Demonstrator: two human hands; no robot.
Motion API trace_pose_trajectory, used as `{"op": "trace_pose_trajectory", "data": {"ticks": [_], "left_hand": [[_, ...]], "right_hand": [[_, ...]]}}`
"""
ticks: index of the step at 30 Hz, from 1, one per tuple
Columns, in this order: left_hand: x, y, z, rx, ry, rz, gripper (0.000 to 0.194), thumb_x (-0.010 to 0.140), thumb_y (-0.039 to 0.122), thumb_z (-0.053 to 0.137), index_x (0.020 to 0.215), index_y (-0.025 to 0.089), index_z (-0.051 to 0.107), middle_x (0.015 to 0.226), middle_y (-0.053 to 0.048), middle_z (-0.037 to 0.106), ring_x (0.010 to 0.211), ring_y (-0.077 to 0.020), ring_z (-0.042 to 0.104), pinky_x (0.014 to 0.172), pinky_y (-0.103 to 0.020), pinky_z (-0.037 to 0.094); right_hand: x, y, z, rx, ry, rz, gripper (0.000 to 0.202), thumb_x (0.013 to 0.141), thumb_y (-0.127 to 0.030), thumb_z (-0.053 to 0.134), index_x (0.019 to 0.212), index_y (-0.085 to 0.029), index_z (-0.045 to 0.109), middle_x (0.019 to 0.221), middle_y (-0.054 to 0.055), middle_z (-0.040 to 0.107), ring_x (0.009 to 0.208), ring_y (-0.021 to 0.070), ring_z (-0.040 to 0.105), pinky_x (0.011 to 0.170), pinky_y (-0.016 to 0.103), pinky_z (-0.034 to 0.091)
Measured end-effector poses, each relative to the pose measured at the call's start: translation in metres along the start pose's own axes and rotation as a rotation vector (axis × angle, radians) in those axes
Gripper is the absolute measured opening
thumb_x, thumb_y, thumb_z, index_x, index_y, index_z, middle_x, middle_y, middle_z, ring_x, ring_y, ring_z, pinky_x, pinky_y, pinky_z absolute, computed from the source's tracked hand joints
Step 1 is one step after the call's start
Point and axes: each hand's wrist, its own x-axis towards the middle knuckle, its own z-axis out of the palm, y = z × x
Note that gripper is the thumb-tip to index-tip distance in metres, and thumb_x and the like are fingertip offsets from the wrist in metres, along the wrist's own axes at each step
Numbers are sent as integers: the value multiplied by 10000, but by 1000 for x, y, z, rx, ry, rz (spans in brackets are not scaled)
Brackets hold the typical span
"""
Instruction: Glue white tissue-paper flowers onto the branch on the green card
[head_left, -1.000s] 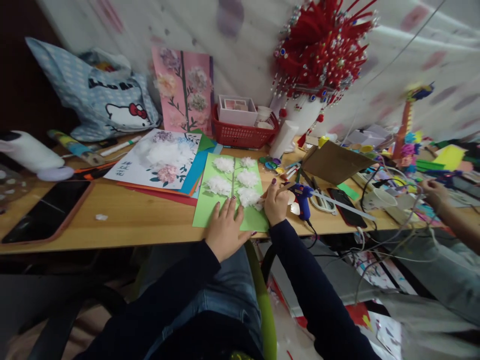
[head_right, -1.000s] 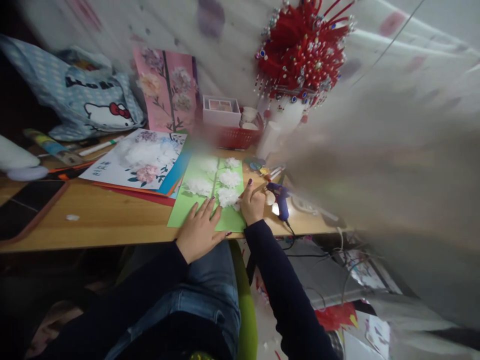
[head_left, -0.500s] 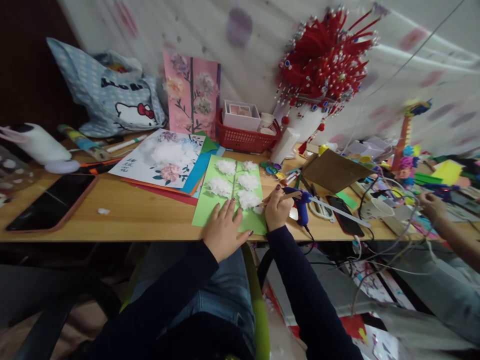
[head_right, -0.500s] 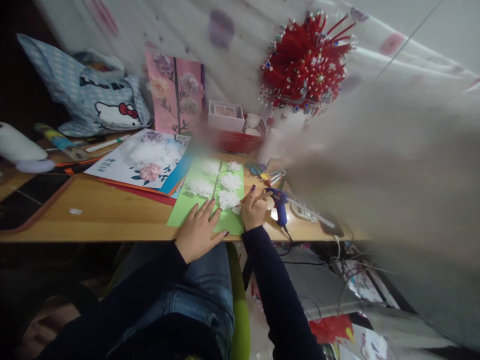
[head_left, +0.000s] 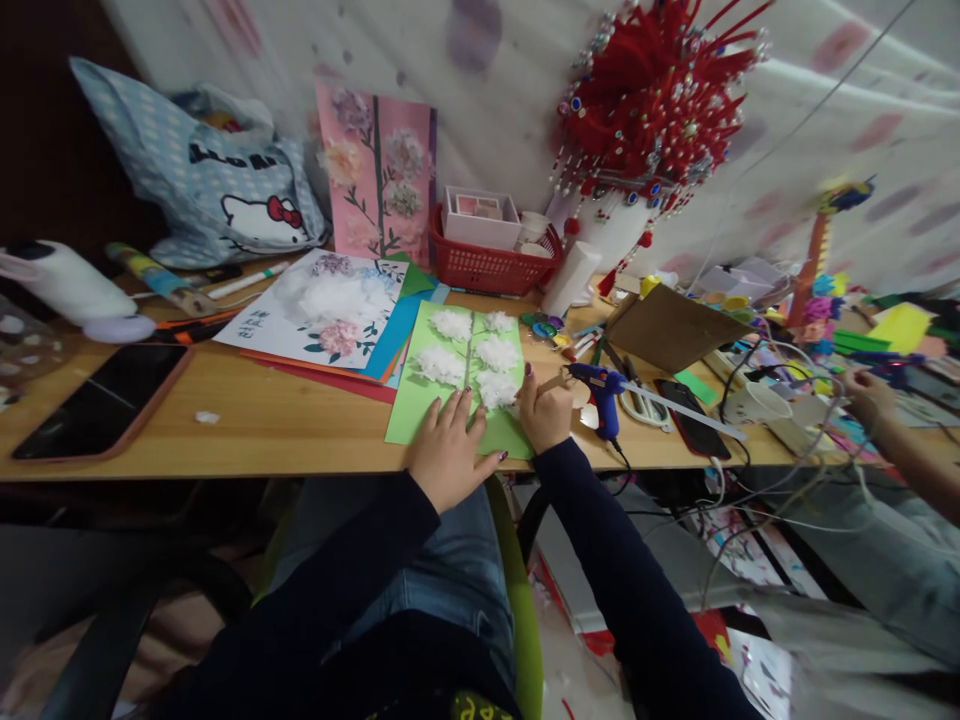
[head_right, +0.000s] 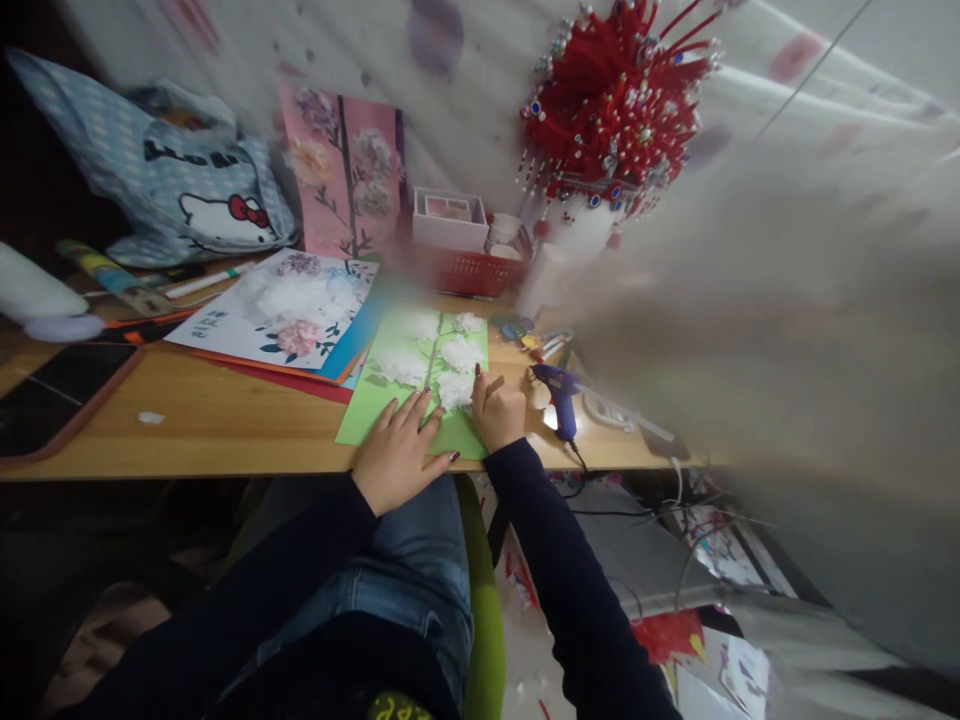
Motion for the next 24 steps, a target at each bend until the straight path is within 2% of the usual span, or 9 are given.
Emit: {"op": "trace_pose_trajectory", "data": {"ticks": [6, 11, 18, 24], "left_hand": [[0, 0, 1, 5, -6, -11, 633, 923, 533, 450, 1370, 87, 487, 1504, -219, 382, 1419, -346, 313, 1158, -513, 255], [0, -1, 0, -10, 15, -6, 549, 906, 517, 486, 1281, 124, 566, 1458, -193, 452, 1406, -331, 333, 1160, -502, 256], [0, -1, -1, -42, 2, -17, 525, 904, 517, 484, 1253, 137, 582, 1441, -178, 476, 1400, -328, 337, 1175, -518, 215], [0, -2, -4, -40, -26, -17, 536, 902, 511, 490, 1261, 121, 573, 1443, -194, 472, 1407, -335, 326, 1172, -529, 213]], "right_hand": [[-2, -18, 1, -194, -158, -318, 447, 986, -378, 373, 661, -172, 601, 525, 48, 568, 531, 152, 506, 513, 285, 281], [-1, -28, 3, -300, -262, -490, 393, 985, -333, 433, 664, -168, 588, 520, 43, 562, 562, 162, 520, 512, 297, 246], [1, -27, 3, -386, -362, -543, 388, 1004, -320, 384, 718, -146, 579, 573, 67, 589, 598, 172, 544, 520, 297, 235], [1, -30, 8, -358, -404, -462, 357, 982, -350, 425, 736, -146, 582, 607, 83, 606, 646, 189, 579, 557, 287, 305]]}}
